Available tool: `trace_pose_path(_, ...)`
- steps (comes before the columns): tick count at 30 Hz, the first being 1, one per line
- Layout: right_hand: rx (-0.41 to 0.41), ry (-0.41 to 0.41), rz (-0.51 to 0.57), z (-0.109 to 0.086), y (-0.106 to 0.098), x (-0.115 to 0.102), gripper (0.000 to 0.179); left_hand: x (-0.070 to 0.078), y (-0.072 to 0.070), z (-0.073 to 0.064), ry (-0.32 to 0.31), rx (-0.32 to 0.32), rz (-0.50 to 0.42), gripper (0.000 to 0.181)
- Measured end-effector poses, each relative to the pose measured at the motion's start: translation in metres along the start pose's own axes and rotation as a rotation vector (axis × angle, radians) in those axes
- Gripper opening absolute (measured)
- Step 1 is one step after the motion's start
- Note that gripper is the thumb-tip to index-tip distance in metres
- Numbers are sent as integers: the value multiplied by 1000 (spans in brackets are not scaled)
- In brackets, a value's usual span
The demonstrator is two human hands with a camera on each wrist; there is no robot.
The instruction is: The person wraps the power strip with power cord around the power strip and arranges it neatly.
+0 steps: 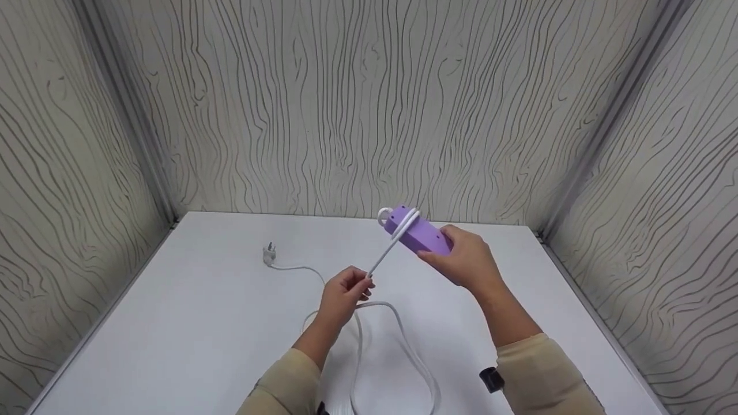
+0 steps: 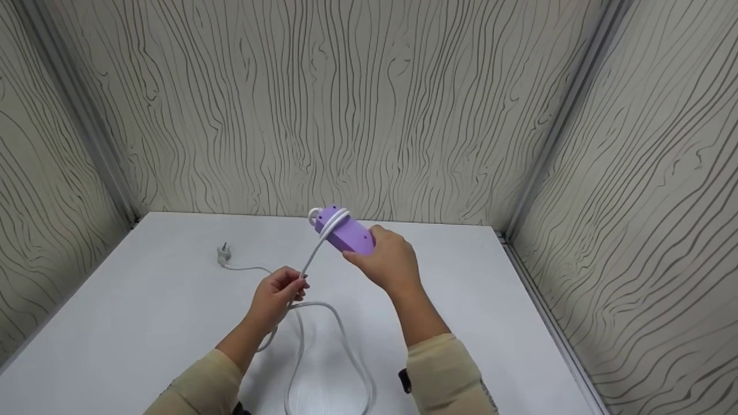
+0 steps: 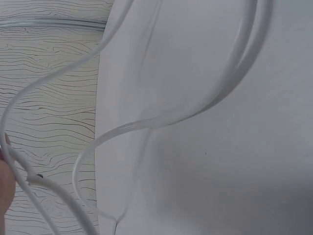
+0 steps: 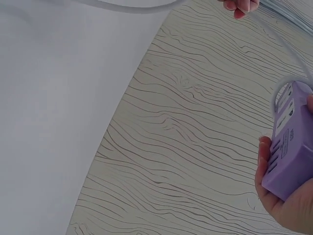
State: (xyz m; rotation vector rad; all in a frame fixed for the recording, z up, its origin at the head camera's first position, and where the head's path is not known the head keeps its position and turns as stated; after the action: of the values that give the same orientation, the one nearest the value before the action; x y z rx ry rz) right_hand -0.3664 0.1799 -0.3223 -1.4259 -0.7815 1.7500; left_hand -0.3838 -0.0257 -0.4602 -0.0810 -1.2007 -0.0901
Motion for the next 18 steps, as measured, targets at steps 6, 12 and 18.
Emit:
trace_pose_path(6, -10, -114, 27, -6, 1, -11, 58, 13, 12, -5, -1, -89, -84, 10)
trace_pose_path(12, -79, -261, 33, -14, 5, -21, 52, 20, 12, -11, -27, -140, -39, 12)
trace_pose_path(18, -144, -395, 76, -20, 5, -29, 45, 6, 10, -11, -72, -167, -62, 13)
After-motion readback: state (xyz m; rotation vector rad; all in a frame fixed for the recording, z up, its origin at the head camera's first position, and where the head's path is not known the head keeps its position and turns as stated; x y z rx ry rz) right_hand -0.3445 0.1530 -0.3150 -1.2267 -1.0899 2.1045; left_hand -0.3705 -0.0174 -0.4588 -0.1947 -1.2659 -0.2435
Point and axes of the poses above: each hand's wrist, its own z-axis towards the middle knuckle, its own y-axis out of the palm, x = y × z, the point moved 8 cm from there along z, towards the middle knuckle, and after that the axes turned 6 degrees about y, right-handed, at the moved point
